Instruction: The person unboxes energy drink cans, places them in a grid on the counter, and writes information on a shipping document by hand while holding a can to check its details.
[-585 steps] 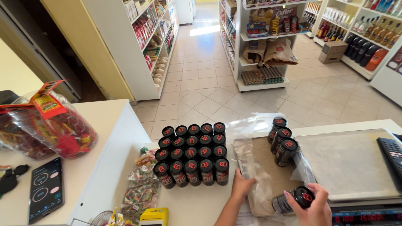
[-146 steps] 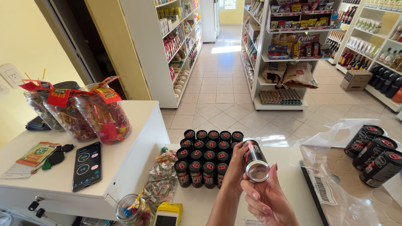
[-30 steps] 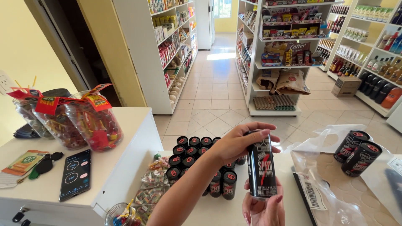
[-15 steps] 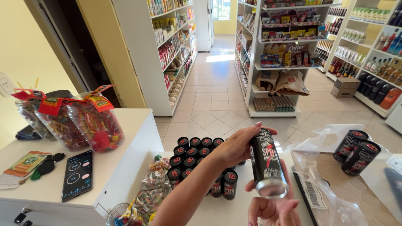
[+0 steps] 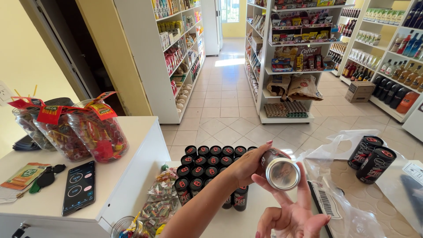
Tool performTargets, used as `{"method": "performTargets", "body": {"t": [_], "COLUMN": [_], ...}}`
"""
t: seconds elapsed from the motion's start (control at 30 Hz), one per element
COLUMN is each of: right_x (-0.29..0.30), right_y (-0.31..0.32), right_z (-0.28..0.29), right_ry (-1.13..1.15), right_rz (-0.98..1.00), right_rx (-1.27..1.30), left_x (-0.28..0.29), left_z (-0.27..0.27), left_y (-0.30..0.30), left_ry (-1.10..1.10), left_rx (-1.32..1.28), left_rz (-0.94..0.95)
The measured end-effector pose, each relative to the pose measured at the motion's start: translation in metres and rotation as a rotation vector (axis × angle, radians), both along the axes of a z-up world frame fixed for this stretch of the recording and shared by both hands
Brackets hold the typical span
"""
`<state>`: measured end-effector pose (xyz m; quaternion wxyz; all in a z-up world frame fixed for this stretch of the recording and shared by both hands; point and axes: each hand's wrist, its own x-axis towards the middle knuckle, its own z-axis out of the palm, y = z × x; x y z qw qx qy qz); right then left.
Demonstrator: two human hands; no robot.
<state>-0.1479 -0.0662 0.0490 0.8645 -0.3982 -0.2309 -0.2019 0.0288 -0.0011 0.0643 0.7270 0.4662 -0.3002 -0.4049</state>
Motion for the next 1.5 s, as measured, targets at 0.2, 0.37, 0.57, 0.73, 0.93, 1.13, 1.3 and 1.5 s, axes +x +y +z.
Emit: {"method": "performTargets", "body": {"t": [0.2,0.37,0.57,0.73,0.93,1.13,1.3,1.5], "right_x": [-0.002,0.001,-0.004,-0.005,0.008,0.026,0.039,0.05], "right_y": [0.0,-0.007,-0.012,-0.015,-0.029,-0.043,-0.045,-0.036], "right_z": [0.002,-0.005,-0.005,-0.013,-0.046,-0.072,-0.079,-0.076], "right_ry": [0.031,-0.04,0.0,0.125,0.235,0.349,0.24,0.313], "right_rz": [-0.029,0.039,-0.06,-0.238,-0.466,-0.437,-0.353,-0.303], "right_rx": [-0.02,-0.031,-0.041,-0.111,-0.196,-0.273,-0.369,-0.464], "left_x": [0.0,-0.003,0.0,0.002,-0.002,-0.007,-0.003,0.031], "left_z": [-0.004,-0.002,-0.003,0.012,0.03,0.059,0.068,0.043], "left_y": [-0.005,-0.01,-0.009,0.001,0.011,0.022,0.031,0.029], "left_ry": [0.068,0.15,0.135,0.066,-0.044,-0.296,-0.435,-0.135], "left_rx": [0.068,0.209,0.091,-0.044,0.117,0.288,0.373,0.01], "left_rz": [0.038,0.188,0.055,-0.041,0.135,0.31,0.358,0.147]}}
